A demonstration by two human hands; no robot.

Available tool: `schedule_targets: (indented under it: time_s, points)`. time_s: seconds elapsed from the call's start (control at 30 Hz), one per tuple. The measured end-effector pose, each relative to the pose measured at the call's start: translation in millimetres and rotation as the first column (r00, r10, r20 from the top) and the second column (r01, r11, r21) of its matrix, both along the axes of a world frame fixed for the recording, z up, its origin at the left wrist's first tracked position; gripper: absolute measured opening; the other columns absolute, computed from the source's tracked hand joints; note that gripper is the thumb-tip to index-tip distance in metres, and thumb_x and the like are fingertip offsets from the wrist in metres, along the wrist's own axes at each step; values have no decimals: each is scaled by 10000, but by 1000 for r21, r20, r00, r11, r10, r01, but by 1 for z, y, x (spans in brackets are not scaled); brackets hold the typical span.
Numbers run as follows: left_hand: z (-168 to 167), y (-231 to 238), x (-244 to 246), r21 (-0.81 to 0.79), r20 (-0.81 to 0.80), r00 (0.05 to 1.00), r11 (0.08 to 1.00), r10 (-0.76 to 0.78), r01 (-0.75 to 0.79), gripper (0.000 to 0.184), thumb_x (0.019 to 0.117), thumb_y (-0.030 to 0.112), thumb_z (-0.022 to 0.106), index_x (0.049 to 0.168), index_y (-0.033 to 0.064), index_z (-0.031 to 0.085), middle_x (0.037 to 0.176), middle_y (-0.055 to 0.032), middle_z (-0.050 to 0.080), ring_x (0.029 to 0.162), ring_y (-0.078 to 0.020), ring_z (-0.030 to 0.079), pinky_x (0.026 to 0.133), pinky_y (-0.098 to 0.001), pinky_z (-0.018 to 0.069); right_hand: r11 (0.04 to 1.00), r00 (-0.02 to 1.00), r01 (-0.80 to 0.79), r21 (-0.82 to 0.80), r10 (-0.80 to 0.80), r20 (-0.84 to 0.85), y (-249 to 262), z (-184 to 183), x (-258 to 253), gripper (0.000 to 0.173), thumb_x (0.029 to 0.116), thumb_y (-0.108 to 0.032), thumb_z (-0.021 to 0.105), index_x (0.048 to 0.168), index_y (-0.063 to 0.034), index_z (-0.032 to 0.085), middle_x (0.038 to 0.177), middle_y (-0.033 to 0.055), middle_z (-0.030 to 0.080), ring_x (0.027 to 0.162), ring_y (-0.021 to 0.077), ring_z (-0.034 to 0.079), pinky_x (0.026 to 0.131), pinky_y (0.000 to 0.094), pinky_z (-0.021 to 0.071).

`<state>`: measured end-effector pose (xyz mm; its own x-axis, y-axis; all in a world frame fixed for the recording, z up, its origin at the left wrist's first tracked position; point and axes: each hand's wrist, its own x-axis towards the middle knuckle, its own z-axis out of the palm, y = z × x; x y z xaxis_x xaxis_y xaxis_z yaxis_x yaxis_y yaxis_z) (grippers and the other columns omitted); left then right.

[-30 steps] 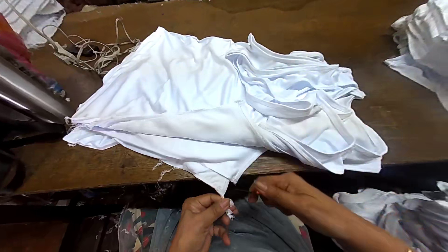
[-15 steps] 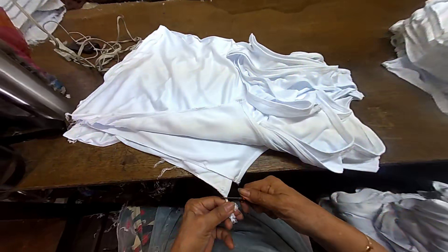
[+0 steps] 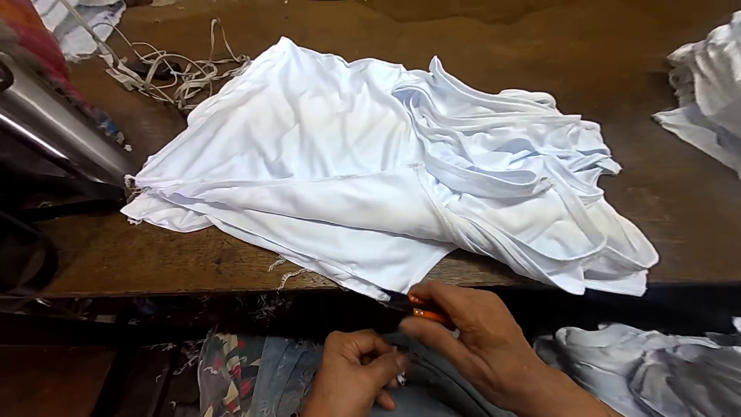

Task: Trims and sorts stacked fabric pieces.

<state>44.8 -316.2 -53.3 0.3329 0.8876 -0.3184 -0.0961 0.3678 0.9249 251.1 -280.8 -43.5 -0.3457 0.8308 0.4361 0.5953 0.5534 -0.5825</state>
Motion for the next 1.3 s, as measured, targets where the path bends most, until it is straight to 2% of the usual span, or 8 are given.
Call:
schedule_targets:
  time_s: [0.13,0.3,0.37,0.57,0.77,0.9,1.03,1.3]
  points:
    - [-6,-1,-2,194,-202,979,979,-23,64,74,838,75,800,891,42,761,861,-29,710,640,-85,663,547,-236,586,963,978,33,269,-87,190,12,-7,-22,275,951,-327,661,1080,-84,668,808,14,634,677,150,628,532,309,506]
    - [5,6,-29,450,-261,945,891,198,-62,103,889,179,775,869,79,763,962,-22,730,802,-89,700,646,-244,608,972,1000,-21,235,19,11,36,10,-21,143,955,-144,586,969,-76,710,772,-9,654,649,87,613,545,274,515]
    - [20,16,-48,420,-169,928,876,333,-238,197,953,240,720,838,81,745,938,-50,740,757,-152,724,596,-312,631,984,991,-56,169,75,-107,44,29,-14,121,950,-145,634,986,-62,713,794,-34,670,672,18,606,592,199,529]
    - [62,61,-82,40,117,867,870,485,-492,418,1089,366,460,1149,31,702,1048,-158,744,793,-227,762,486,-329,603,970,977,-132,205,162,-136,51,69,-7,80,918,-142,640,937,-81,689,768,-72,626,659,-30,557,572,127,471]
    - [49,73,-65,-35,96,942,947,322,-320,220,1020,152,624,886,-3,705,724,-91,663,520,-112,602,463,-262,548,968,977,-191,163,203,-59,40,50,-3,91,939,-176,613,929,-119,683,754,-79,613,653,-19,560,565,163,478]
    - [37,57,-69,31,0,928,927,373,-373,169,991,72,644,870,-12,727,650,-85,636,467,-105,564,450,-252,541,977,981,-149,-156,126,-146,21,30,-10,227,1040,-341,559,977,-168,693,708,-106,585,589,-28,513,514,167,437]
    - [31,40,-77,130,-16,903,897,429,-423,122,963,32,652,899,4,752,641,-85,654,457,-119,589,451,-266,564,706,869,-342,-621,-13,-494,6,21,-47,421,1100,-380,406,1005,-121,725,642,-98,470,493,-11,374,437,172,305]
    - [28,32,-77,189,31,904,885,427,-425,112,947,22,653,877,2,738,626,-85,638,453,-125,585,467,-279,576,542,852,-294,-787,-225,-473,22,20,-88,400,1079,-326,449,885,-102,717,560,-68,421,440,26,345,414,194,281]
